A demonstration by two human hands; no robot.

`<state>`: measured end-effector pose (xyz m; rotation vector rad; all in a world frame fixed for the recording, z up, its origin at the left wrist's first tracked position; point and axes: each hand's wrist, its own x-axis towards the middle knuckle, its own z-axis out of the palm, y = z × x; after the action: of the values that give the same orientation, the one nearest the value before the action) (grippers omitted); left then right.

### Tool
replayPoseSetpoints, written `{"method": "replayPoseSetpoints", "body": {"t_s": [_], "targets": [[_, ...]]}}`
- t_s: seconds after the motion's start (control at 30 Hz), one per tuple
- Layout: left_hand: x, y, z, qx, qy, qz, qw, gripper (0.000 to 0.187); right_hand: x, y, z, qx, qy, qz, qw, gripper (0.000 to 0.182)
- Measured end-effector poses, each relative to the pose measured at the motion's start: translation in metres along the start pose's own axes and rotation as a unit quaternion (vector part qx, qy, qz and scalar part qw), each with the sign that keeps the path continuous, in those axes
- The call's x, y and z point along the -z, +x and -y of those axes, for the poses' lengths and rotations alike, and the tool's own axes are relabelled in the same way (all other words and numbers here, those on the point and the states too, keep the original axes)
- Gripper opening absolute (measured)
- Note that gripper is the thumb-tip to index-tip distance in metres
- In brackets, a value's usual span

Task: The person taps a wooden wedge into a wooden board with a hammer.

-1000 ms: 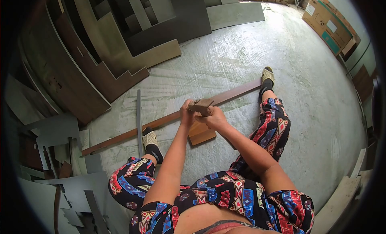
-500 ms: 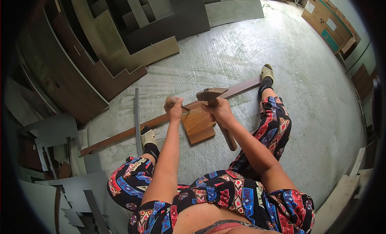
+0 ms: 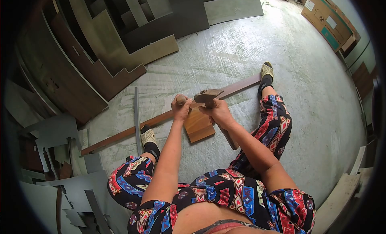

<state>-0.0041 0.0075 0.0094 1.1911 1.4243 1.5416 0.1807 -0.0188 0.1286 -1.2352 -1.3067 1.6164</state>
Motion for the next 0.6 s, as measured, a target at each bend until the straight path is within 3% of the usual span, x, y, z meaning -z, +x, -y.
{"method": "replayPoseSetpoints", "body": {"t_s": [0.13, 0.23, 0.3, 0.37, 0.47, 0.6], "targets": [[-0.003, 0.0, 0.009, -0.026, 0.013, 0.009, 1.0, 0.018, -0.005, -0.006, 0.007, 0.026, -0.021, 0.002, 0.999, 0.016], [-0.008, 0.0, 0.028, -0.072, 0.04, 0.028, 0.996, 0.019, -0.011, -0.009, 0.013, 0.099, -0.024, 0.018, 0.995, 0.03], [-0.019, -0.006, 0.011, -0.105, 0.058, 0.023, 0.993, 0.019, -0.017, -0.001, 0.002, 0.108, -0.078, -0.003, 0.991, 0.023], [-0.02, -0.005, 0.018, 0.028, -0.166, 0.047, 0.985, 0.018, -0.019, 0.007, -0.009, 0.088, -0.143, -0.01, 0.986, 0.022], [-0.021, -0.001, 0.03, 0.09, -0.255, 0.046, 0.962, 0.012, -0.019, 0.016, -0.018, 0.051, -0.219, -0.004, 0.974, 0.027], [-0.017, -0.004, 0.018, -0.016, -0.009, 0.025, 1.0, 0.01, -0.02, 0.016, -0.03, 0.104, -0.18, -0.005, 0.978, 0.03]]}}
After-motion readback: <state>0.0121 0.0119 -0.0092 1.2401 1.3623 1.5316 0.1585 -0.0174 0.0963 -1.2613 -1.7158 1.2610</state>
